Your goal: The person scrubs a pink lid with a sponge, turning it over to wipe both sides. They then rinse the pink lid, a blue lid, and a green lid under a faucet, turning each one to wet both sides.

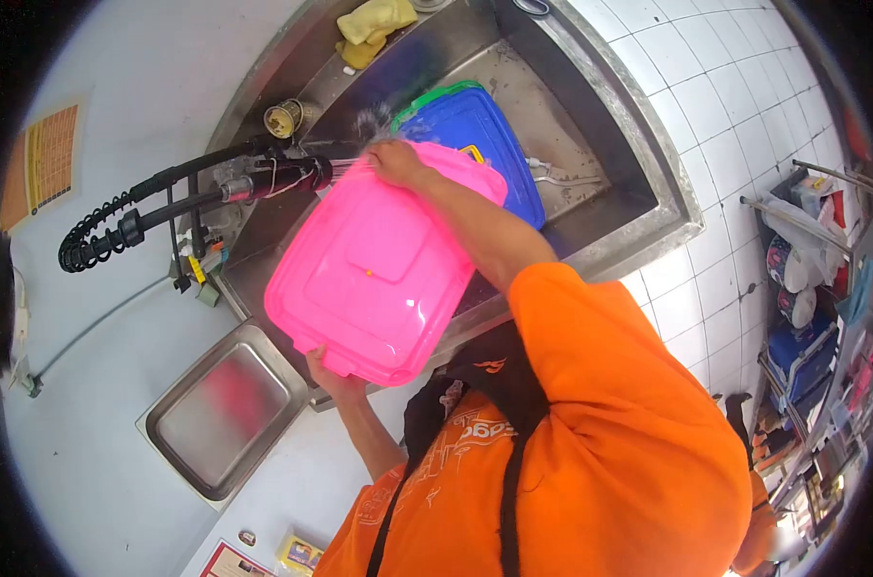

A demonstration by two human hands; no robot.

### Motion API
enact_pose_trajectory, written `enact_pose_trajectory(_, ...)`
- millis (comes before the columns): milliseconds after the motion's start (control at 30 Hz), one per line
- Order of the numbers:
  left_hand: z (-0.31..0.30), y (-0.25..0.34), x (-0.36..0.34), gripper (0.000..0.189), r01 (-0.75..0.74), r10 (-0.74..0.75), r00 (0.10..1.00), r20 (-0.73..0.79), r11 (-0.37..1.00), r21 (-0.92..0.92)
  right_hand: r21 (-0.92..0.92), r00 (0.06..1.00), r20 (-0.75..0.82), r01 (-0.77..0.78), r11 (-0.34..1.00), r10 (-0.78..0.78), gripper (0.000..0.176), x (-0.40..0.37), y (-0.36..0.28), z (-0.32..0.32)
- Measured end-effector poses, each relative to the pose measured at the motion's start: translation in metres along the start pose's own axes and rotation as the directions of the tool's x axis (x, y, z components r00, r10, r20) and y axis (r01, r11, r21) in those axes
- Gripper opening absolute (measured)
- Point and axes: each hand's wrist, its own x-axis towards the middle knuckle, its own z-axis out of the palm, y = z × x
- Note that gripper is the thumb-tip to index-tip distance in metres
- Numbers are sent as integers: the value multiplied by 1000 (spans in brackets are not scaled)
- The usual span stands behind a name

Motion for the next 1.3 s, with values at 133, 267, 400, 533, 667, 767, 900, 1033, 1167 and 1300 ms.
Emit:
enact_pose_trajectory(133,2,-4,5,60,44,-39,996,-85,997,63,86,939,336,44,995,-71,26,2,-41,-42)
enact_pose_trajectory(267,4,5,4,57,17,-12,998,-58,996,84,-250,970,239,17,968,45,27,5,2,-44)
enact_pose_trajectory(400,-9,12,2,57,41,-21,984,-176,993,112,-221,914,36,-387,895,404,49,16,-14,-68)
enact_pose_trajectory(533,-22,43,-2,57,7,15,987,-161,991,136,-135,557,598,-639,757,577,93,35,18,-72)
enact_pose_trajectory(667,-54,61,7,56,63,-13,970,-244,978,200,12,550,701,-646,763,454,104,30,19,-59)
enact_pose_trajectory(767,-74,72,6,51,114,-40,962,-270,958,264,212,487,802,-774,597,346,89,19,46,1)
enact_pose_trajectory(900,-87,66,1,44,55,24,978,-207,928,367,366,478,837,-851,376,267,80,6,25,-46)
enact_pose_trajectory(1033,-84,58,-5,45,53,47,984,-171,846,531,139,211,852,-974,181,479,79,16,23,-41)
enact_pose_trajectory(1167,-59,51,-7,47,34,131,971,-201,754,655,134,195,827,-979,152,528,75,4,56,-13)
enact_pose_trajectory(1300,-66,51,-6,48,41,146,958,-247,782,622,171,245,820,-967,188,518,72,13,4,-61)
